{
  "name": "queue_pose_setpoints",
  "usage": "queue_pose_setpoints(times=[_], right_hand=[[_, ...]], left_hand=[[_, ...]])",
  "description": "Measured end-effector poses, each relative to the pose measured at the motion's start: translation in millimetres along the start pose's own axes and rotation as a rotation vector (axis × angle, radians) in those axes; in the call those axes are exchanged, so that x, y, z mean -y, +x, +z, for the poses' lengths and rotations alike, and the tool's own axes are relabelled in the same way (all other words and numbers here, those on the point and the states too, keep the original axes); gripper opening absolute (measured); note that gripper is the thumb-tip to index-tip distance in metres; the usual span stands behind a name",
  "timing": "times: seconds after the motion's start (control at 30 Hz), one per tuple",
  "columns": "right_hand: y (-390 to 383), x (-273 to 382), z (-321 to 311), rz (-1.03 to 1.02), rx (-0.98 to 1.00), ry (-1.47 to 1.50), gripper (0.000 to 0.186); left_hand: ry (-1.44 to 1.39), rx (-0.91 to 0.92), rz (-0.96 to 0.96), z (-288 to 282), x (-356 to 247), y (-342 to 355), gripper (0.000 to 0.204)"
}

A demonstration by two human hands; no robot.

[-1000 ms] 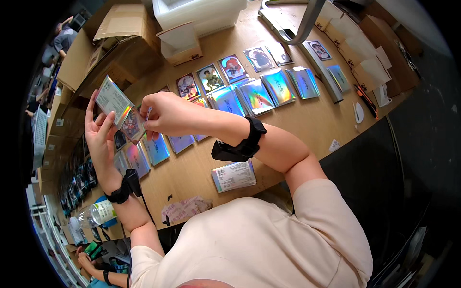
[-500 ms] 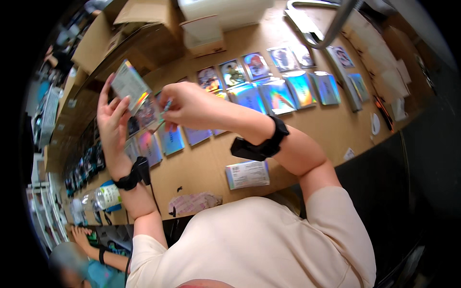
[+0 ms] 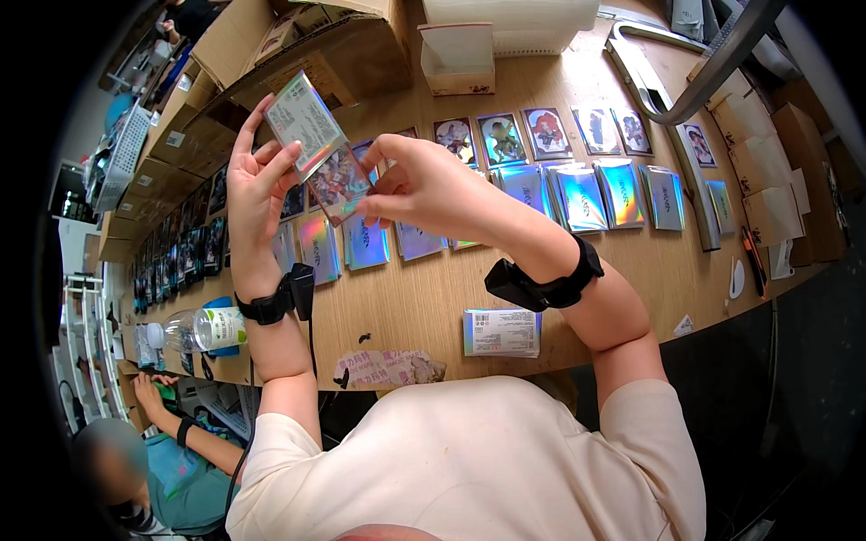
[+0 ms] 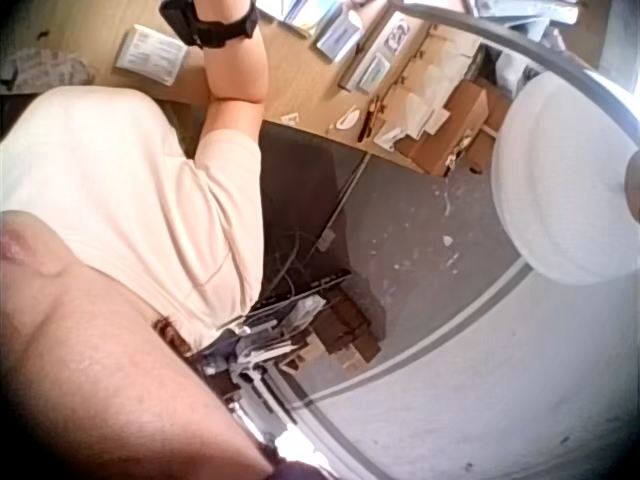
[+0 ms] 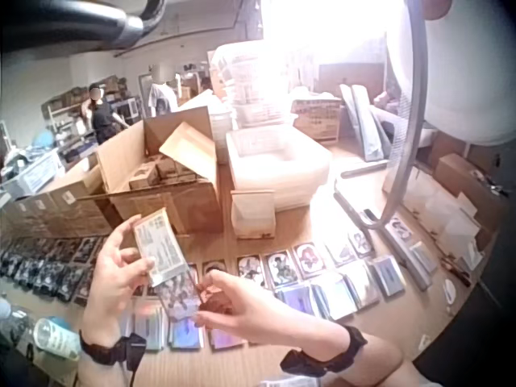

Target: The person places individual holographic trading cards into clear protective sleeves one by one. They pick up a card, slide it into a sleeve, and set the sleeved card aside on the table, repeating this process for multiple cards.

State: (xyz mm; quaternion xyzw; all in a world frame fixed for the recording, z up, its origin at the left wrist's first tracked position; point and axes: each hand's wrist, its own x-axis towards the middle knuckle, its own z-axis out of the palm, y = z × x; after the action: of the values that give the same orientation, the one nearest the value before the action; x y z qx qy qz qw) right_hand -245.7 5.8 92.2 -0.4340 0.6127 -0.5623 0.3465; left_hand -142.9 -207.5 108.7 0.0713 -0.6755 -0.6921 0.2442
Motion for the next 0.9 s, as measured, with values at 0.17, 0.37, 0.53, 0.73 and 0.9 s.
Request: queue_pose_setpoints(times=[0.17,0.37,0.53,0.73,0.9], right_hand=[[-2.8,7.3,7.4,-0.149,-0.1,-0.246,0.069],[-4.2,6.8,6.6,-0.218,-0.143,-0.254,0.082],[-3.5,9.3,6.6,-0.234,-0.145,-0.256,0.08],[-2.8,6.9,7.2,-0.211,-0.148,-0.268,0.084],[-4.4,8.9,7.0,-0.189,-0.142,-0.287,0.087]], left_hand=[[-0.025,-0.021,-0.021,-3.0,3.0,1.7,0.068],[-0.046,-0.011,-0.032,3.0,1.1,0.8,0.068],[-0.05,0.009,-0.042,1.8,2.6,0.3,0.068],[-0.047,0.009,-0.038,3.5,0.3,-1.9,0.067],[-0.039,0.024,-0.035,3.1,0.7,-1.5,0.068]])
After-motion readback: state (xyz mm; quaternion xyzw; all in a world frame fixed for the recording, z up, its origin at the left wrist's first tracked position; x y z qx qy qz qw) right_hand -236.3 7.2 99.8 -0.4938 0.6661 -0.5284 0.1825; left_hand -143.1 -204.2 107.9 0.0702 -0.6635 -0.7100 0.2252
